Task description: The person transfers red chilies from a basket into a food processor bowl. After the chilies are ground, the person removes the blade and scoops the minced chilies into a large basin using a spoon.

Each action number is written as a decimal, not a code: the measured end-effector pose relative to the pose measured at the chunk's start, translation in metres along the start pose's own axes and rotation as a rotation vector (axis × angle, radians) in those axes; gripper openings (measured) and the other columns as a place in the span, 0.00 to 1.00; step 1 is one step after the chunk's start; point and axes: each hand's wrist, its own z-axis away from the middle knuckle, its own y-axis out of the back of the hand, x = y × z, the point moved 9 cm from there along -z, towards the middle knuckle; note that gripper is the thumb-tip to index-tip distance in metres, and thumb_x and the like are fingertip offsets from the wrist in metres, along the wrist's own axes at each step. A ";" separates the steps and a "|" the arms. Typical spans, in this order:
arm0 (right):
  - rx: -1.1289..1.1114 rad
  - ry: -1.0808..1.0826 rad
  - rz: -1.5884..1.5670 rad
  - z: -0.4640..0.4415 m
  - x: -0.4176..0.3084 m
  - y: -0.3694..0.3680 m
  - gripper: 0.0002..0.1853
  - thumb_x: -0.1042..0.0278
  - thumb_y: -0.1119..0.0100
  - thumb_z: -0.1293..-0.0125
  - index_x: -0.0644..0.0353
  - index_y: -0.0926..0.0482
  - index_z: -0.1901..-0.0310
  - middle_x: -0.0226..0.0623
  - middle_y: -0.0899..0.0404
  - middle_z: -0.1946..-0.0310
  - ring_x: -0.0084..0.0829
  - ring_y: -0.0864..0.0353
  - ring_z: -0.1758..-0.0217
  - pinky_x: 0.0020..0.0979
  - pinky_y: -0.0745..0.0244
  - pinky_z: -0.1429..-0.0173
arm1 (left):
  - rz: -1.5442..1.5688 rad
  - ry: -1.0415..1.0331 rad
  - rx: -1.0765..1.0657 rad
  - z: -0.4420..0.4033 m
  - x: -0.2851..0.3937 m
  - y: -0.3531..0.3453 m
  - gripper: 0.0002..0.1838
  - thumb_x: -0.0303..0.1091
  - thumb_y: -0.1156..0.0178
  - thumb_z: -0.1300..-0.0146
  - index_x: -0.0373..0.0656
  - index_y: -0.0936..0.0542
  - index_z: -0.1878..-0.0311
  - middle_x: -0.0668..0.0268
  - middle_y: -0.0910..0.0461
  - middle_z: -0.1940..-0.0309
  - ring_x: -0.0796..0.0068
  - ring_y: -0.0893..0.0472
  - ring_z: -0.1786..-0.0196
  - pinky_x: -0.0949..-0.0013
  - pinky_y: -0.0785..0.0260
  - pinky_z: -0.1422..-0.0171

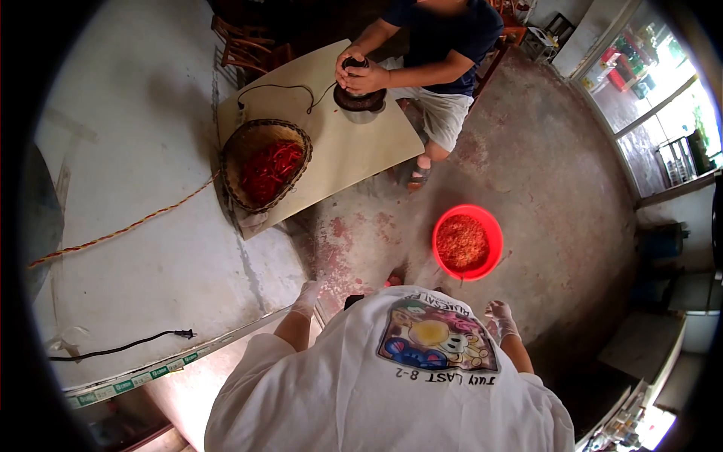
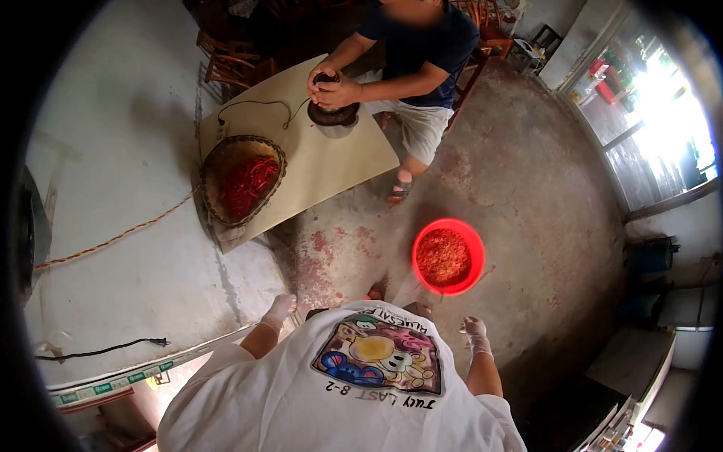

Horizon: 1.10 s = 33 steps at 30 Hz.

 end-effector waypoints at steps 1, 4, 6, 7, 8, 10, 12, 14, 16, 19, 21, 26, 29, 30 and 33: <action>0.006 -0.023 0.027 0.003 -0.002 -0.001 0.16 0.61 0.50 0.38 0.61 0.25 0.53 0.37 0.20 0.68 0.32 0.19 0.68 0.34 0.23 0.66 | -0.002 -0.014 -0.008 -0.001 0.000 0.002 0.15 0.39 0.45 0.45 0.37 0.25 0.61 0.62 0.23 0.68 0.71 0.23 0.66 0.68 0.29 0.61; 0.008 -0.045 0.062 0.003 -0.003 -0.001 0.17 0.61 0.50 0.38 0.63 0.25 0.53 0.37 0.20 0.69 0.32 0.19 0.69 0.34 0.24 0.66 | -0.022 0.018 -0.002 -0.023 -0.019 0.006 0.16 0.40 0.44 0.45 0.37 0.25 0.61 0.62 0.23 0.69 0.71 0.23 0.67 0.68 0.29 0.62; 0.002 -0.032 0.045 -0.007 0.002 0.004 0.17 0.60 0.50 0.37 0.64 0.25 0.53 0.38 0.20 0.69 0.32 0.19 0.69 0.34 0.24 0.66 | -0.023 -0.022 0.009 -0.011 -0.009 0.006 0.16 0.40 0.44 0.46 0.36 0.24 0.61 0.61 0.22 0.68 0.70 0.23 0.65 0.68 0.29 0.61; -0.003 -0.020 0.026 -0.013 0.005 0.006 0.17 0.60 0.50 0.37 0.64 0.25 0.54 0.39 0.20 0.70 0.33 0.19 0.69 0.34 0.24 0.66 | -0.022 -0.041 0.016 -0.002 -0.003 0.005 0.17 0.41 0.44 0.46 0.36 0.24 0.60 0.60 0.22 0.67 0.69 0.22 0.65 0.68 0.29 0.61; -0.009 -0.009 0.008 -0.018 0.004 0.009 0.17 0.61 0.50 0.37 0.65 0.25 0.54 0.40 0.20 0.70 0.33 0.19 0.69 0.34 0.23 0.66 | -0.012 -0.041 0.035 0.017 0.008 0.004 0.17 0.41 0.44 0.45 0.36 0.24 0.60 0.59 0.22 0.66 0.68 0.22 0.64 0.68 0.29 0.60; -0.016 -0.055 0.030 -0.020 -0.003 0.019 0.16 0.63 0.50 0.37 0.66 0.25 0.54 0.41 0.21 0.70 0.34 0.19 0.69 0.33 0.22 0.66 | 0.010 -0.038 0.074 0.060 0.032 -0.001 0.18 0.41 0.45 0.45 0.35 0.24 0.58 0.57 0.21 0.64 0.66 0.21 0.63 0.66 0.29 0.59; -0.031 -0.070 0.040 -0.026 -0.014 0.025 0.15 0.65 0.51 0.37 0.67 0.26 0.55 0.42 0.21 0.70 0.35 0.19 0.69 0.32 0.22 0.66 | 0.063 -0.046 0.086 0.048 0.012 -0.006 0.20 0.43 0.45 0.45 0.35 0.24 0.57 0.57 0.21 0.62 0.65 0.21 0.61 0.65 0.30 0.58; -0.054 -0.059 0.041 -0.038 -0.024 0.031 0.14 0.67 0.51 0.37 0.68 0.26 0.55 0.43 0.21 0.70 0.35 0.19 0.69 0.31 0.21 0.66 | 0.069 -0.032 0.108 0.024 -0.015 -0.008 0.22 0.44 0.46 0.45 0.35 0.24 0.56 0.56 0.21 0.61 0.64 0.22 0.59 0.63 0.30 0.57; -0.075 -0.042 0.037 -0.040 -0.043 0.030 0.13 0.68 0.51 0.37 0.68 0.26 0.56 0.43 0.21 0.70 0.34 0.19 0.70 0.30 0.21 0.66 | 0.033 0.011 0.136 0.006 -0.038 -0.009 0.23 0.46 0.47 0.45 0.35 0.24 0.55 0.57 0.21 0.61 0.64 0.22 0.58 0.63 0.31 0.57; -0.089 0.055 0.058 -0.055 -0.066 0.032 0.14 0.67 0.51 0.37 0.68 0.26 0.55 0.42 0.21 0.69 0.33 0.19 0.70 0.30 0.21 0.67 | 0.065 0.049 0.161 0.102 0.029 -0.020 0.24 0.48 0.47 0.45 0.34 0.24 0.56 0.57 0.21 0.61 0.63 0.23 0.56 0.62 0.32 0.57; -0.104 0.101 0.065 -0.067 -0.073 0.034 0.15 0.66 0.51 0.37 0.68 0.26 0.55 0.43 0.20 0.69 0.33 0.19 0.71 0.30 0.21 0.67 | 0.113 0.142 0.192 0.057 -0.021 -0.022 0.25 0.49 0.47 0.45 0.34 0.24 0.56 0.57 0.21 0.60 0.64 0.23 0.57 0.62 0.32 0.56; -0.199 0.085 0.099 -0.107 -0.061 0.042 0.15 0.60 0.53 0.35 0.63 0.28 0.54 0.41 0.20 0.65 0.34 0.18 0.69 0.30 0.26 0.71 | 0.144 -0.057 0.225 0.109 0.027 -0.044 0.26 0.50 0.46 0.45 0.35 0.24 0.54 0.57 0.22 0.60 0.64 0.23 0.56 0.61 0.33 0.54; -0.260 0.369 0.427 -0.178 -0.021 0.052 0.14 0.62 0.46 0.42 0.61 0.25 0.58 0.38 0.20 0.63 0.34 0.20 0.60 0.30 0.24 0.59 | 0.220 -0.078 0.224 0.117 0.027 -0.054 0.26 0.49 0.46 0.45 0.35 0.24 0.53 0.57 0.22 0.59 0.65 0.24 0.55 0.61 0.33 0.53; -0.282 0.419 0.487 -0.196 -0.009 0.054 0.13 0.62 0.45 0.43 0.60 0.24 0.60 0.37 0.20 0.62 0.34 0.21 0.58 0.30 0.24 0.55 | 0.251 -0.104 0.212 0.115 0.024 -0.056 0.26 0.49 0.46 0.45 0.34 0.25 0.52 0.57 0.22 0.59 0.65 0.24 0.54 0.62 0.32 0.54; -0.317 0.494 0.704 -0.208 -0.002 0.054 0.13 0.61 0.44 0.45 0.59 0.24 0.61 0.37 0.21 0.61 0.35 0.22 0.56 0.30 0.25 0.53 | 0.193 -0.009 0.199 0.065 -0.030 -0.049 0.26 0.47 0.45 0.44 0.33 0.26 0.51 0.57 0.22 0.58 0.65 0.24 0.54 0.63 0.29 0.58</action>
